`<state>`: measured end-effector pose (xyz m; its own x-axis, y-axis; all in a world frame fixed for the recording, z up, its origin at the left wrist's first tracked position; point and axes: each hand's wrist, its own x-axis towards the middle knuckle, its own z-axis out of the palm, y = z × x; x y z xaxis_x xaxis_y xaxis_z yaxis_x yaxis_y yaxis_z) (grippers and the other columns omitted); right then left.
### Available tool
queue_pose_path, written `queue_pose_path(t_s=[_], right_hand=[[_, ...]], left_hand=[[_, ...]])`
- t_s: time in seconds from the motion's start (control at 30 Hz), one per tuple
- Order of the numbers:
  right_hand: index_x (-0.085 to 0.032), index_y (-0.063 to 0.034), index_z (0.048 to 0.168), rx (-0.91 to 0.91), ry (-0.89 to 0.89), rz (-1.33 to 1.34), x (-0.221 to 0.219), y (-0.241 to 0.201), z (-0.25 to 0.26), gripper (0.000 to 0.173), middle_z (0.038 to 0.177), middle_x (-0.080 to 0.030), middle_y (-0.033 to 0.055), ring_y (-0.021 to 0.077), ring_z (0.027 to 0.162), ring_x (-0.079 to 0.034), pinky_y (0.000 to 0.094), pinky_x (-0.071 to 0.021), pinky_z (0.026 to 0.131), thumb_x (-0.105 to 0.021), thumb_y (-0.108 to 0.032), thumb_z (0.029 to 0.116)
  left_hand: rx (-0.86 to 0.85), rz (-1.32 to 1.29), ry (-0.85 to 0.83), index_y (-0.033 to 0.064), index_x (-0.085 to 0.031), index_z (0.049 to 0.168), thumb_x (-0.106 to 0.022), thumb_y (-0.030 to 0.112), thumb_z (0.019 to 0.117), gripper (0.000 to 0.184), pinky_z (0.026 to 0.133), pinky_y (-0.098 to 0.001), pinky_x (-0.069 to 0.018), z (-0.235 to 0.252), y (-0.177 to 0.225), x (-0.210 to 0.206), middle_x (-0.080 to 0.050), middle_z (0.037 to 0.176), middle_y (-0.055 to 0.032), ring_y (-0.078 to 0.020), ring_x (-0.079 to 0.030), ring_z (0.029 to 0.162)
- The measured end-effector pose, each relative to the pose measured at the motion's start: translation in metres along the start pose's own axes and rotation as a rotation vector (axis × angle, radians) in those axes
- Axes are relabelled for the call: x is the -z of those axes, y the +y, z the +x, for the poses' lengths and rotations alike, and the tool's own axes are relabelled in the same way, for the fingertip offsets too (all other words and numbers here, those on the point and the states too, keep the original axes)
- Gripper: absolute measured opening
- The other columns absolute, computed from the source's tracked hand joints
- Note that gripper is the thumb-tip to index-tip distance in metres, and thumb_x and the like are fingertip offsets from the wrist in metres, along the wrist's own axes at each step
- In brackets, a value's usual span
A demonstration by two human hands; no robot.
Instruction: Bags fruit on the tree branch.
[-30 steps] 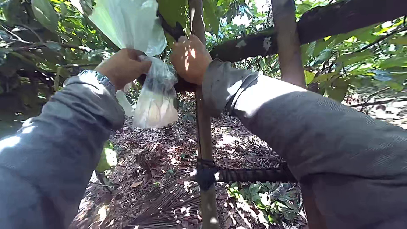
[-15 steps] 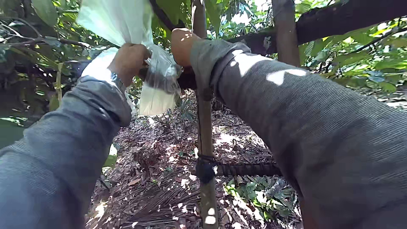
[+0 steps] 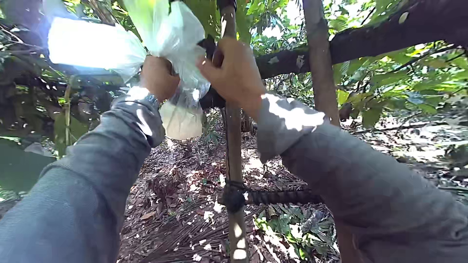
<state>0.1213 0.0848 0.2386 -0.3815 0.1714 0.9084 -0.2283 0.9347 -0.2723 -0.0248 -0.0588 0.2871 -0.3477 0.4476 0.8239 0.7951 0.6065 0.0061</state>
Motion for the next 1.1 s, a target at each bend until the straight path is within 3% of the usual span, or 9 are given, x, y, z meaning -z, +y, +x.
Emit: queue_pose_path(t_s=[0.07,0.23,0.33,0.4,0.5,0.67,0.8,0.9,1.1], right_hand=[[-0.069,-0.0029,0.093,-0.165,-0.196,0.183,-0.015,-0.002,-0.032,0.055,0.077,-0.066,0.0113,0.0250,0.066,-0.066,0.0511,-0.0568,0.061,-0.070,-0.058,0.0900],[-0.048,-0.0046,0.142,-0.664,-0.530,1.184,-0.078,-0.006,-0.056,0.059,0.114,-0.069,0.0175,0.0250,0.091,-0.072,0.0386,-0.0617,0.076,-0.054,-0.050,0.1040],[-0.049,-0.0081,0.142,-0.683,-0.400,1.428,-0.087,-0.015,-0.046,0.045,0.111,-0.067,0.0133,0.0216,0.092,-0.068,0.0376,-0.0583,0.078,-0.046,-0.039,0.1090],[-0.054,-0.0046,0.127,-0.697,-0.417,1.355,-0.081,-0.011,-0.044,0.032,0.096,-0.065,0.0091,0.0174,0.078,-0.067,0.0337,-0.0584,0.069,-0.042,-0.028,0.1101],[-0.060,0.0009,0.110,-0.504,-0.607,0.623,-0.038,0.006,-0.050,0.019,0.083,-0.065,0.0100,0.0161,0.065,-0.066,0.0318,-0.0593,0.060,-0.056,-0.016,0.1022],[-0.064,0.0016,0.107,-0.236,-0.280,-0.248,0.057,0.049,-0.039,0.027,0.099,-0.066,0.0239,0.0403,0.090,-0.067,0.0637,-0.0534,0.077,-0.072,-0.018,0.0905],[-0.065,-0.0016,0.111,-0.181,0.113,-0.319,0.095,0.072,-0.031,0.026,0.107,-0.067,0.0212,0.0369,0.101,-0.066,0.0619,-0.0515,0.084,-0.063,-0.017,0.0906],[-0.066,-0.0067,0.110,-0.077,0.242,-0.203,0.096,0.063,-0.024,0.026,0.105,-0.066,0.0118,0.0213,0.094,-0.065,0.0454,-0.0530,0.082,-0.061,-0.020,0.0877],[-0.054,-0.0055,0.141,-0.235,-0.338,0.297,0.039,0.017,-0.001,0.037,0.095,-0.073,0.0109,0.0178,0.067,-0.072,0.0332,-0.0626,0.061,-0.053,-0.012,0.1041]], left_hand=[[0.027,-0.102,0.018,-0.0078,-0.066,0.104,-0.061,0.018,0.0965,0.027,0.090,-0.0693,-0.0464,0.005,0.010,-0.003,-0.065,0.107,-0.0308,-0.0468,-0.063,0.105],[-0.022,-0.354,-0.077,0.0015,-0.068,0.102,-0.062,0.027,0.0995,0.027,0.079,-0.0543,-0.0522,0.004,0.040,-0.005,-0.067,0.094,-0.0153,-0.0257,-0.064,0.085],[-0.054,-0.360,-0.194,-0.0016,-0.064,0.093,-0.054,0.021,0.1047,0.028,0.074,-0.0508,-0.0480,0.000,0.046,-0.002,-0.062,0.085,-0.0143,-0.0233,-0.058,0.077],[-0.042,-0.361,-0.184,0.0036,-0.061,0.084,-0.056,0.020,0.1029,0.025,0.063,-0.0394,-0.0493,0.001,0.042,-0.006,-0.058,0.073,-0.0057,-0.0140,-0.056,0.065],[0.090,-0.234,-0.012,-0.0065,-0.064,0.097,-0.058,0.020,0.0993,0.027,0.078,-0.0628,-0.0492,0.002,0.031,-0.004,-0.065,0.092,-0.0248,-0.0380,-0.064,0.086],[-0.023,-0.047,0.071,-0.0111,-0.063,0.094,-0.057,0.023,0.1008,0.035,0.084,-0.0711,-0.0459,-0.002,0.000,-0.008,-0.063,0.095,-0.0335,-0.0516,-0.063,0.096],[0.004,-0.368,0.150,-0.0030,-0.065,0.101,-0.054,0.035,0.1032,0.040,0.081,-0.0517,-0.0519,-0.003,-0.003,-0.010,-0.064,0.092,-0.0178,-0.0267,-0.064,0.084],[0.032,-0.731,0.184,0.0035,-0.062,0.114,-0.046,0.033,0.1087,0.034,0.077,-0.0337,-0.0594,0.000,0.002,-0.009,-0.065,0.093,-0.0038,-0.0094,-0.066,0.079],[0.179,-0.975,0.044,0.0078,-0.057,0.129,-0.048,0.017,0.1040,0.029,0.080,-0.0390,-0.0610,-0.004,0.005,-0.008,-0.068,0.103,-0.0047,-0.0150,-0.070,0.087]])
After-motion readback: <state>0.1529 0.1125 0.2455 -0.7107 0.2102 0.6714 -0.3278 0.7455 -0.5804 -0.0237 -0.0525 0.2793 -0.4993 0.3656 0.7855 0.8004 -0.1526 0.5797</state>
